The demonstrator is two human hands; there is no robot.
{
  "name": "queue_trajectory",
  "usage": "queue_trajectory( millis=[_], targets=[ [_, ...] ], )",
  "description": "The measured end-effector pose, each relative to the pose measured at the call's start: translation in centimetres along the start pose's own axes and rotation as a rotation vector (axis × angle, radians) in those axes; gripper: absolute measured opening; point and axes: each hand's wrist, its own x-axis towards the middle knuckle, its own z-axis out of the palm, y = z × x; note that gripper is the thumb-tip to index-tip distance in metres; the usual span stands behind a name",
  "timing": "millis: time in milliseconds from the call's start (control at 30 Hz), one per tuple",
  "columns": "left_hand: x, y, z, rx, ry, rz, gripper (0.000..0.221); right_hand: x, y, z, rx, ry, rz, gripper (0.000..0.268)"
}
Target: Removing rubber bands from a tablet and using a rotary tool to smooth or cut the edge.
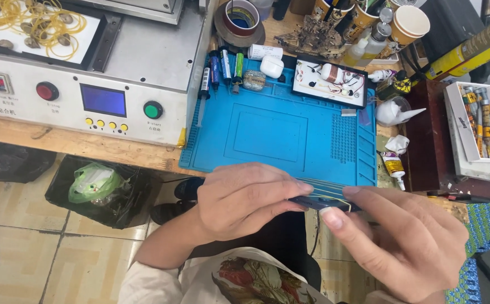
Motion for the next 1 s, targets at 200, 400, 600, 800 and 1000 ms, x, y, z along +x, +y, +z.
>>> queue_trajectory(
  millis=[200,400,600,800,1000],
  targets=[
    [0.2,0.3,0.0,-0.027,-0.016,0.002,0.026,0.7,0.6,-1.6,-0.039,-0.134,-0.131,0.027],
    [0.4,0.8,-0.2,-0.033,-0.028,0.017,0.025,-0.1,0.7,-1.9,-0.031,-0.134,-0.182,0.024],
    [0.4,1.1,-0.2,-0.008,-0.028,0.005,0.025,-0.5,-0.5,-1.7,0.011,-0.083,-0.065,0.029],
    [0.4,1.1,-0.2,-0.009,-0.021,0.006,0.025,-0.9,0.8,-2.3,0.001,-0.151,-0.129,0.027],
    [1.0,1.5,-1.4,0.000,-0.072,0.017,0.023,0.2,0.7,-0.8,0.014,-0.055,-0.183,0.022]
  ],
)
